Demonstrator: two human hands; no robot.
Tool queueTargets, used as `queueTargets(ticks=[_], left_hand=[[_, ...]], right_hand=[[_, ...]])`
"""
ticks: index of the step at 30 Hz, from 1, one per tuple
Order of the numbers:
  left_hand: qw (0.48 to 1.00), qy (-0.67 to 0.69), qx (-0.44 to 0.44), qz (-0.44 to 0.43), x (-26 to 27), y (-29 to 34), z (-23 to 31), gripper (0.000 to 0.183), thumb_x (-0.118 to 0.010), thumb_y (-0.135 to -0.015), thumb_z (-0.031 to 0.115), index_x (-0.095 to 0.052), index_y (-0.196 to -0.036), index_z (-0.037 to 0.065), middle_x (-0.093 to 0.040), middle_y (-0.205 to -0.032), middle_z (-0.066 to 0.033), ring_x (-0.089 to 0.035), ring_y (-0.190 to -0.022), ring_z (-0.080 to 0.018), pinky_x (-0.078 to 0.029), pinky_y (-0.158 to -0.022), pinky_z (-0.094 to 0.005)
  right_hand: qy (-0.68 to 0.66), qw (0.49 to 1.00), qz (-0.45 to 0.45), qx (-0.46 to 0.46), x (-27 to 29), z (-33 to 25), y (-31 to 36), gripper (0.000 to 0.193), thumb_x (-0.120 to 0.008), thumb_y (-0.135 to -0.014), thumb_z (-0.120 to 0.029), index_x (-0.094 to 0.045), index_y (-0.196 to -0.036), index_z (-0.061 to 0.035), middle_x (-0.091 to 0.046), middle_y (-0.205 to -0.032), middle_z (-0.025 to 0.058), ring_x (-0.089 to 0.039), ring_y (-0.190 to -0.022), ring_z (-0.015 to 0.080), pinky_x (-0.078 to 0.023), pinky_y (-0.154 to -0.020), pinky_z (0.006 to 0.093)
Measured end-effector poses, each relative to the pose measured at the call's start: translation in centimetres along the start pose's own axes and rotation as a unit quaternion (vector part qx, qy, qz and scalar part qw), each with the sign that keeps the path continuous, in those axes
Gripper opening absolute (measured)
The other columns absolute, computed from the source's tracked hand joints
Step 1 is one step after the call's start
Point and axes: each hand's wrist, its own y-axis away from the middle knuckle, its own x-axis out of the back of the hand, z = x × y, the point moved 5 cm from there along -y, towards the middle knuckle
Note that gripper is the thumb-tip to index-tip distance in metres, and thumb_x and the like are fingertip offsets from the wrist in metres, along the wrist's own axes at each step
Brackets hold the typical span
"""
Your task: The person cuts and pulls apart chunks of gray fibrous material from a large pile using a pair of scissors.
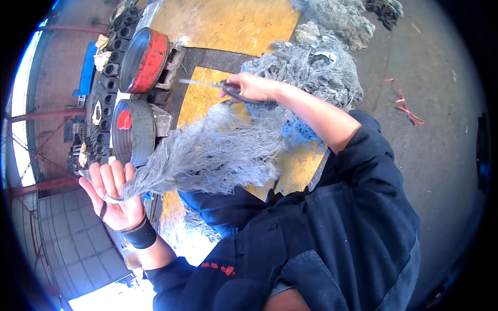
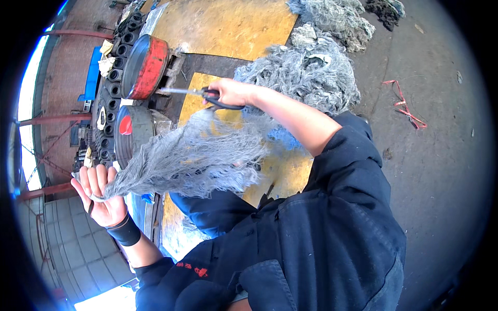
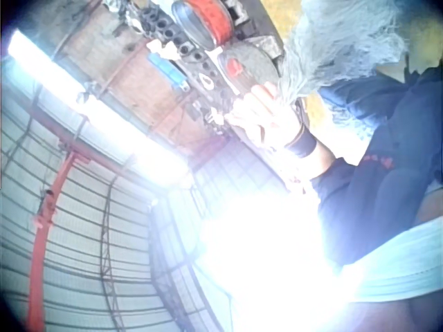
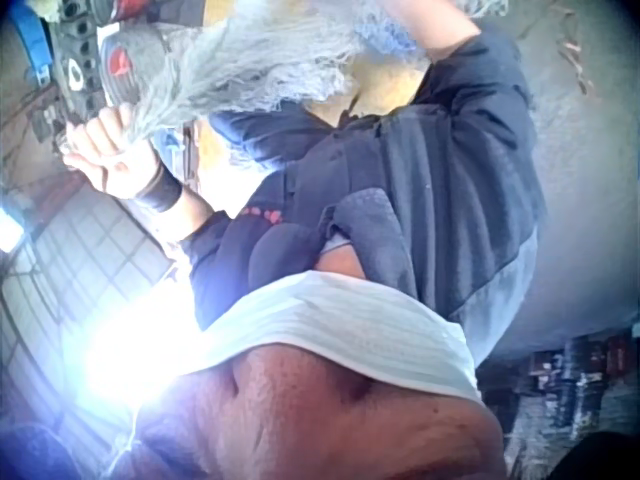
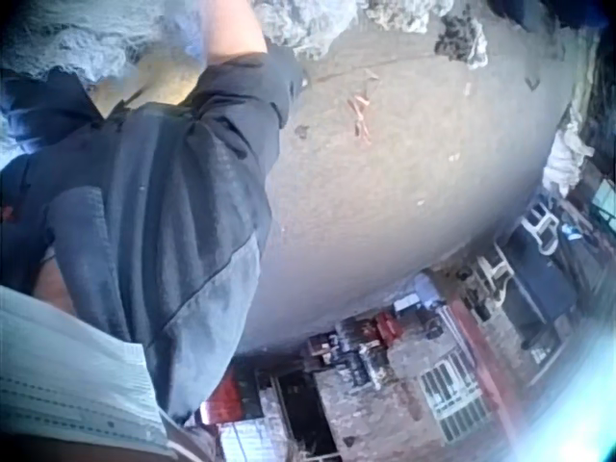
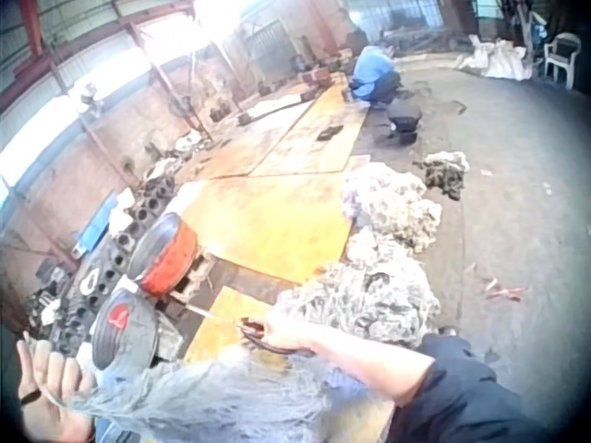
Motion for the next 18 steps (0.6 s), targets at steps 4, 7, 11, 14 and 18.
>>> queueTargets(ticks=[4, 7, 11, 14, 18], left_hand=[[1.000, -0.002, -0.015, 0.003, -0.4, 0.7, -0.1, 0.037, -0.037, -0.098, 0.033, -0.034, -0.066, 0.014, -0.028, -0.053, 0.0041, -0.025, -0.054, -0.0105, -0.024, -0.060, -0.0274], [1.000, -0.007, -0.020, 0.003, -0.3, 1.1, -0.1, 0.037, -0.037, -0.098, 0.033, -0.034, -0.066, 0.014, -0.028, -0.053, 0.0039, -0.025, -0.055, -0.0104, -0.024, -0.060, -0.0274], [0.999, -0.006, -0.023, 0.026, 0.0, 1.2, -0.1, 0.037, -0.038, -0.098, 0.033, -0.034, -0.066, 0.014, -0.029, -0.055, 0.0030, -0.027, -0.058, -0.0100, -0.024, -0.061, -0.0276], [0.999, -0.009, -0.036, 0.037, 1.5, 0.6, 0.3, 0.035, -0.040, -0.097, 0.032, -0.034, -0.069, 0.012, -0.030, -0.065, 0.0011, -0.030, -0.067, -0.0125, -0.027, -0.066, -0.0290], [0.988, -0.076, -0.082, 0.103, 7.6, -1.3, 1.2, 0.032, -0.043, -0.096, 0.032, -0.039, -0.075, 0.009, -0.035, -0.073, -0.0014, -0.035, -0.072, -0.0157, -0.031, -0.072, -0.0300]], right_hand=[[-0.061, 0.994, -0.086, -0.011, -3.4, 0.1, -0.5, 0.031, -0.062, -0.076, -0.004, -0.060, -0.107, -0.0056, -0.059, -0.077, 0.0004, -0.053, -0.069, 0.0077, -0.044, -0.063, 0.0246], [-0.130, 0.983, -0.108, -0.071, -4.2, 0.4, -0.3, 0.026, -0.062, -0.076, -0.005, -0.059, -0.102, -0.0053, -0.056, -0.074, -0.0018, -0.052, -0.066, 0.0082, -0.044, -0.059, 0.0246], [-0.037, 0.995, -0.093, -0.020, -2.6, 0.2, 0.1, 0.019, -0.063, -0.076, -0.005, -0.056, -0.094, -0.0051, -0.059, -0.076, -0.0001, -0.055, -0.071, 0.0106, -0.045, -0.065, 0.0266], [-0.061, 0.993, -0.101, 0.001, -0.7, 0.1, 0.8, 0.020, -0.063, -0.075, -0.003, -0.055, -0.094, -0.0044, -0.062, -0.081, 0.0021, -0.057, -0.077, 0.0109, -0.045, -0.069, 0.0272], [-0.021, 0.995, 0.010, -0.100, 3.9, -0.4, 2.6, 0.020, -0.064, -0.080, -0.006, -0.055, -0.097, 0.0000, -0.065, -0.088, 0.0070, -0.060, -0.083, 0.0141, -0.046, -0.077, 0.0289]])
